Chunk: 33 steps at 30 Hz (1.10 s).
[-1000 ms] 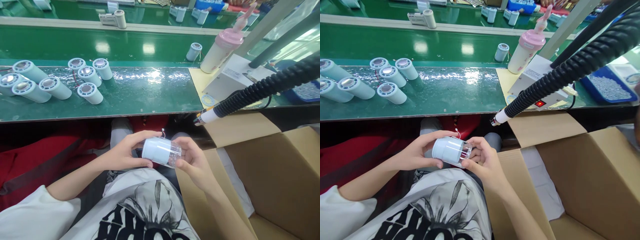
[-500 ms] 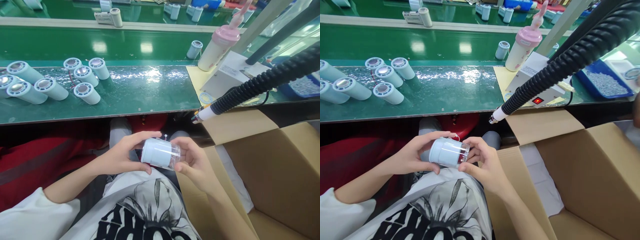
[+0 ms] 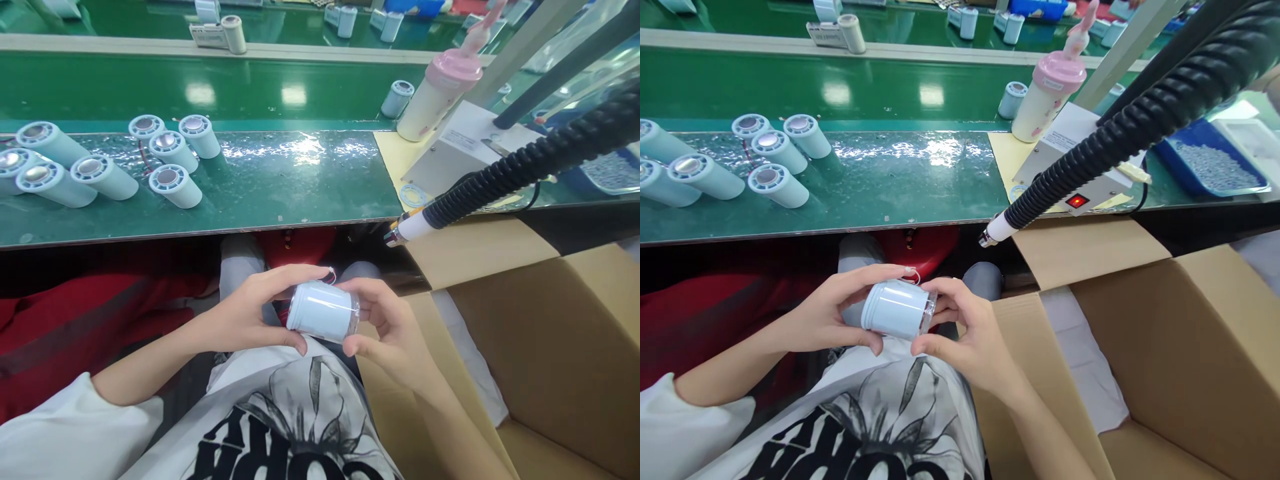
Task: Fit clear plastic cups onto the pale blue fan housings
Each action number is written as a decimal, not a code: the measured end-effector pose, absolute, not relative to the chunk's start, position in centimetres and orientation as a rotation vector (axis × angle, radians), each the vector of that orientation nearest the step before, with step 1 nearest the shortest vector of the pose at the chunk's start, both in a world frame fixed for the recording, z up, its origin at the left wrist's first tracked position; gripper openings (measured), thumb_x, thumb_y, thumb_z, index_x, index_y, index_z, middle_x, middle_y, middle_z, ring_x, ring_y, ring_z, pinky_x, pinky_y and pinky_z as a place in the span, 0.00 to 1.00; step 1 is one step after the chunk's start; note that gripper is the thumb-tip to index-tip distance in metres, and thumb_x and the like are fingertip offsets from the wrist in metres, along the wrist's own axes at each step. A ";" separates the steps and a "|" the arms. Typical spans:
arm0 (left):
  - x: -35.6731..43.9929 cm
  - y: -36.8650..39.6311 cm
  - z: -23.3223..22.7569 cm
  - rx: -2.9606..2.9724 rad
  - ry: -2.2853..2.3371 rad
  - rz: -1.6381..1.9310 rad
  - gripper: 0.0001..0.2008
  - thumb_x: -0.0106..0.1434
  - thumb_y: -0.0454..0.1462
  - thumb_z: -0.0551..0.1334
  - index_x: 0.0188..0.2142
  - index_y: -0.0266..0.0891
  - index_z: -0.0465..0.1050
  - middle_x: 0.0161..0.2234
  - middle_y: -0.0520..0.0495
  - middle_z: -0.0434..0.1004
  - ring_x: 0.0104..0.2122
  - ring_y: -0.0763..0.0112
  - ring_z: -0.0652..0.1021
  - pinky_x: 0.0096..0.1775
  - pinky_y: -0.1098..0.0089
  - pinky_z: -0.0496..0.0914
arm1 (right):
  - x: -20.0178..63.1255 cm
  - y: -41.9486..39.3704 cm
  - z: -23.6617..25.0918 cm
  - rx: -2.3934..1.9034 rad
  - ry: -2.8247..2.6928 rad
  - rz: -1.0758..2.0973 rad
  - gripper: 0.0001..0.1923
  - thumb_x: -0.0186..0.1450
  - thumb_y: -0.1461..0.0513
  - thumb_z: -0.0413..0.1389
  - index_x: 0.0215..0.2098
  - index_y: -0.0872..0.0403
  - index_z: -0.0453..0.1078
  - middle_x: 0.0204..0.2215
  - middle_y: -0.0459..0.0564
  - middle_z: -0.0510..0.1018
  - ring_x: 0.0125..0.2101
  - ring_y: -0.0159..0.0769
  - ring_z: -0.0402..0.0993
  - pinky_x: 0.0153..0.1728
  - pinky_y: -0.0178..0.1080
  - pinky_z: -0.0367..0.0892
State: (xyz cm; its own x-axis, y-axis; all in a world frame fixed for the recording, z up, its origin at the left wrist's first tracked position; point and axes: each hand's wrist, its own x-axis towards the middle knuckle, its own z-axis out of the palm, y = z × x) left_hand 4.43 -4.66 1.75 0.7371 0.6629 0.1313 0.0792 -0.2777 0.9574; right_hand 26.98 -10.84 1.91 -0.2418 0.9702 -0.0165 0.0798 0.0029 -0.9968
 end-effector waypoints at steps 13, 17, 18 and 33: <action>3.9 -4.8 1.3 1.956 0.528 0.690 0.44 0.46 0.37 0.73 0.61 0.48 0.57 0.58 0.41 0.67 0.56 0.55 0.69 0.57 0.60 0.64 | 27.0 -11.1 1.7 -1.094 -1.537 1.269 0.29 0.52 0.59 0.68 0.49 0.43 0.65 0.48 0.48 0.74 0.45 0.40 0.74 0.43 0.39 0.74; 3.9 -4.8 0.9 1.997 0.478 0.736 0.44 0.47 0.36 0.73 0.61 0.47 0.56 0.58 0.41 0.66 0.56 0.57 0.69 0.58 0.61 0.63 | 27.3 -11.2 1.5 -1.057 -1.660 1.148 0.30 0.51 0.59 0.68 0.50 0.44 0.64 0.50 0.52 0.72 0.51 0.45 0.70 0.47 0.44 0.72; 3.9 -4.9 0.8 2.004 0.467 0.744 0.44 0.47 0.36 0.73 0.61 0.47 0.56 0.58 0.40 0.66 0.56 0.58 0.69 0.57 0.62 0.63 | 27.3 -11.2 1.4 -1.044 -1.685 1.122 0.31 0.51 0.59 0.68 0.50 0.44 0.64 0.50 0.52 0.72 0.51 0.45 0.70 0.48 0.46 0.71; 3.9 -4.9 0.8 2.055 0.474 0.664 0.42 0.49 0.39 0.72 0.61 0.46 0.55 0.58 0.39 0.66 0.56 0.56 0.69 0.57 0.59 0.64 | 26.9 -11.2 1.3 -1.098 -1.206 1.647 0.25 0.53 0.54 0.66 0.45 0.48 0.65 0.35 0.46 0.72 0.32 0.31 0.72 0.31 0.32 0.72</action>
